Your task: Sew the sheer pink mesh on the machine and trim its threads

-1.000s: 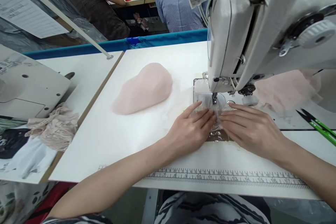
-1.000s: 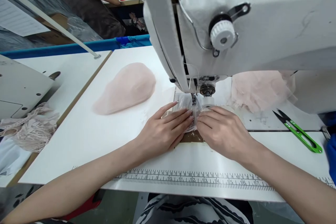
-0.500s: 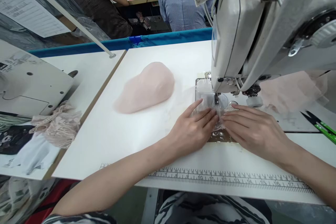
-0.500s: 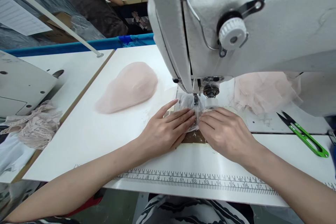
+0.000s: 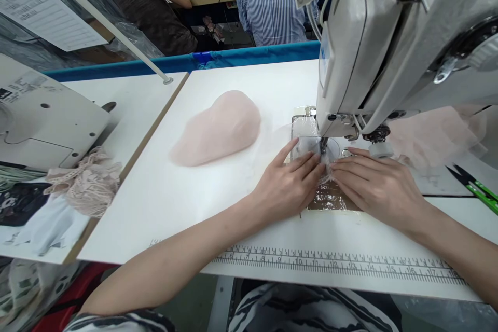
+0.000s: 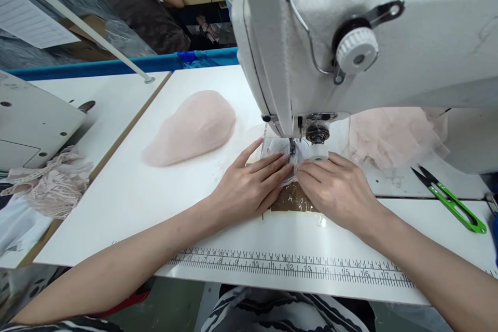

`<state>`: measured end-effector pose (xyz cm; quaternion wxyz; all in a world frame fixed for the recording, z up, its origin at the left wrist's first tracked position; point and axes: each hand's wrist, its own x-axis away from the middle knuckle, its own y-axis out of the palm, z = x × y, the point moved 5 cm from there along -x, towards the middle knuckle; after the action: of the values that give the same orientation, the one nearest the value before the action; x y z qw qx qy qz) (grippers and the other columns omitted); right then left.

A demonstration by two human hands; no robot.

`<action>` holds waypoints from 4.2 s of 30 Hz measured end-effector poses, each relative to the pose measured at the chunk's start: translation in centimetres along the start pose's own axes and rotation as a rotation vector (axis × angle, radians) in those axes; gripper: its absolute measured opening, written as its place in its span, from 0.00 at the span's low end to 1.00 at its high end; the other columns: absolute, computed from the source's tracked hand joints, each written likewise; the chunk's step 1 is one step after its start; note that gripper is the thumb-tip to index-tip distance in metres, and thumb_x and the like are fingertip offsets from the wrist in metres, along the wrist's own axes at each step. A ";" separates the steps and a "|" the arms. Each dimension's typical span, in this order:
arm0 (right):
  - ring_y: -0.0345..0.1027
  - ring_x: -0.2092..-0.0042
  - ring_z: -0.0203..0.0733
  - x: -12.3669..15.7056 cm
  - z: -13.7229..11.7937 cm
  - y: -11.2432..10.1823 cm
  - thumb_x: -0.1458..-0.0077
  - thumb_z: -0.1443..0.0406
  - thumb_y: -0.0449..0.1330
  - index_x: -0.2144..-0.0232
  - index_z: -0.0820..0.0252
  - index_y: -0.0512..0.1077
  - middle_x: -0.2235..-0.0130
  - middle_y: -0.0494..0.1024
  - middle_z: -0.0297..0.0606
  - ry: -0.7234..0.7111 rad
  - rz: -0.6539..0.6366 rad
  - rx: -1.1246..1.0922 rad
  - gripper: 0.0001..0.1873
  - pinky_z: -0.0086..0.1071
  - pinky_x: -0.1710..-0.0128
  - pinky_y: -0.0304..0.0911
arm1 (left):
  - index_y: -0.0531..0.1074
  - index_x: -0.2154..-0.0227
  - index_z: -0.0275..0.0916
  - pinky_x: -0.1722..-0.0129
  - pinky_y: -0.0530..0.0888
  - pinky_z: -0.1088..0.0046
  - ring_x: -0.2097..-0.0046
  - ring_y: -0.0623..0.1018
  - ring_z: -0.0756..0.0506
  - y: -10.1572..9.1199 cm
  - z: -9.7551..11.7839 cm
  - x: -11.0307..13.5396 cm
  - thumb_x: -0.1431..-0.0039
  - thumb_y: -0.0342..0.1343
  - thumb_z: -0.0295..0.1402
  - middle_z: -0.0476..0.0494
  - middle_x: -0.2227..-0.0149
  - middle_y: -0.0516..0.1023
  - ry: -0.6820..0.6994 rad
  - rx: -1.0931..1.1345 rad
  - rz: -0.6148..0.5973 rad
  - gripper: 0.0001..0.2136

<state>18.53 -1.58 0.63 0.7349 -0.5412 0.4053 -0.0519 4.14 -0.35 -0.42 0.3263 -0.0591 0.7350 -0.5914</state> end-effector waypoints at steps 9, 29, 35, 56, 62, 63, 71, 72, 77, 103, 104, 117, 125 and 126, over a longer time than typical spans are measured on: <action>0.75 0.56 0.42 0.3 -0.4 -0.1 0.42 0.72 0.58 0.64 0.64 0.77 0.60 0.81 0.39 -0.001 -0.009 0.022 0.07 0.38 0.50 0.66 | 0.73 0.53 0.30 0.36 0.60 0.52 0.49 0.77 0.44 -0.8 1.2 0.5 0.38 0.48 0.25 0.39 0.52 0.78 0.061 -0.009 0.036 0.13; 0.73 0.55 0.43 0.3 -0.3 0.3 0.39 0.67 0.56 0.60 0.63 0.77 0.57 0.80 0.40 0.057 -0.033 0.065 0.10 0.37 0.54 0.66 | 0.75 0.55 0.31 0.36 0.62 0.53 0.51 0.78 0.45 -1.1 1.6 0.4 0.35 0.49 0.30 0.40 0.55 0.79 0.012 -0.083 0.053 0.12; 0.74 0.57 0.43 0.0 -0.3 0.4 0.38 0.68 0.56 0.59 0.64 0.77 0.57 0.80 0.41 0.061 -0.059 0.089 0.11 0.39 0.56 0.67 | 0.75 0.55 0.31 0.36 0.61 0.54 0.50 0.77 0.44 -0.8 1.3 0.3 0.35 0.49 0.30 0.39 0.54 0.79 -0.018 -0.054 0.043 0.12; 0.73 0.57 0.44 -0.5 0.8 1.2 0.36 0.64 0.53 0.55 0.63 0.75 0.54 0.79 0.40 0.118 -0.103 0.180 0.13 0.42 0.50 0.62 | 0.73 0.52 0.31 0.37 0.59 0.53 0.49 0.77 0.43 0.9 -1.4 -0.7 0.32 0.46 0.38 0.38 0.52 0.77 -0.059 -0.084 0.035 0.17; 0.74 0.61 0.46 -0.2 1.3 0.9 0.37 0.63 0.54 0.55 0.62 0.76 0.58 0.80 0.42 0.146 -0.098 0.157 0.14 0.43 0.52 0.63 | 0.70 0.49 0.31 0.41 0.66 0.54 0.45 0.74 0.42 1.3 -2.2 -0.9 0.33 0.48 0.38 0.38 0.47 0.74 -0.141 -0.016 -0.005 0.17; 0.74 0.61 0.46 -0.2 1.3 0.8 0.37 0.63 0.54 0.55 0.62 0.76 0.58 0.80 0.41 0.149 -0.097 0.155 0.14 0.42 0.53 0.64 | 0.70 0.48 0.31 0.43 0.68 0.56 0.45 0.73 0.42 1.4 -2.3 -0.9 0.33 0.48 0.37 0.38 0.47 0.73 -0.159 -0.005 -0.008 0.17; 0.74 0.66 0.43 0.0 1.1 0.1 0.38 0.66 0.54 0.56 0.64 0.75 0.58 0.80 0.39 0.105 -0.055 0.180 0.12 0.40 0.57 0.64 | 0.73 0.55 0.30 0.57 0.76 0.67 0.50 0.75 0.43 1.4 -4.1 -0.6 0.34 0.45 0.26 0.39 0.52 0.77 -0.283 0.008 0.004 0.12; 0.74 0.66 0.43 0.1 1.2 0.2 0.38 0.67 0.54 0.56 0.64 0.75 0.58 0.80 0.39 0.105 -0.049 0.177 0.12 0.40 0.57 0.65 | 0.74 0.58 0.31 0.59 0.76 0.68 0.52 0.76 0.43 1.1 -4.3 -0.6 0.34 0.45 0.26 0.39 0.54 0.78 -0.297 0.007 -0.005 0.12; 0.73 0.68 0.43 0.4 1.4 -0.2 0.40 0.70 0.55 0.53 0.61 0.73 0.60 0.81 0.39 0.150 0.016 0.058 0.13 0.38 0.65 0.66 | 0.74 0.71 0.34 0.70 0.71 0.72 0.68 0.76 0.47 -1.9 -5.5 -0.4 0.41 0.48 0.27 0.44 0.70 0.78 -0.429 0.147 -0.148 0.10; 0.66 0.75 0.35 -11.2 -4.8 2.7 0.46 0.54 0.62 0.73 0.56 0.79 0.79 0.73 0.34 0.666 -0.214 -1.290 0.13 0.30 0.73 0.63 | 0.66 0.68 0.37 0.68 0.76 0.73 0.72 0.77 0.50 -9.3 -12.7 12.5 0.38 0.53 0.41 0.48 0.75 0.74 -0.761 1.273 0.028 0.12; 0.64 0.77 0.34 -12.1 -4.4 3.3 0.46 0.54 0.62 0.73 0.56 0.78 0.81 0.71 0.32 0.706 -0.126 -1.280 0.14 0.30 0.73 0.63 | 0.67 0.67 0.36 0.72 0.73 0.77 0.74 0.74 0.52 -9.8 -14.3 11.9 0.39 0.55 0.41 0.50 0.75 0.73 -0.802 1.184 0.103 0.12; 0.65 0.75 0.42 -17.8 2.9 14.4 0.46 0.57 0.55 0.69 0.60 0.74 0.81 0.71 0.33 0.887 0.141 -0.741 0.14 0.35 0.72 0.60 | 0.75 0.65 0.38 0.68 0.68 0.75 0.68 0.74 0.49 -2.2 -26.6 6.3 0.40 0.52 0.33 0.47 0.70 0.77 -0.879 0.339 0.015 0.07; 0.69 0.63 0.49 -17.1 3.0 13.5 0.43 0.63 0.55 0.53 0.56 0.71 0.70 0.76 0.38 0.813 -0.024 -0.468 0.15 0.37 0.65 0.59 | 0.73 0.55 0.40 0.57 0.66 0.63 0.55 0.75 0.38 -3.4 -24.9 9.0 0.40 0.50 0.29 0.40 0.56 0.77 -0.928 -0.131 0.001 0.12; 0.69 0.63 0.48 -16.7 2.9 12.9 0.43 0.64 0.54 0.52 0.57 0.70 0.69 0.76 0.38 0.798 -0.038 -0.456 0.16 0.36 0.65 0.59 | 0.74 0.56 0.40 0.56 0.66 0.63 0.54 0.75 0.37 -4.0 -24.6 9.0 0.40 0.50 0.28 0.39 0.56 0.77 -0.907 -0.171 0.011 0.12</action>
<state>4.59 14.49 -0.94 0.3825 -0.6343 0.6476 -0.1790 -17.60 14.65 1.62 0.6121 -0.3350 0.5644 -0.4411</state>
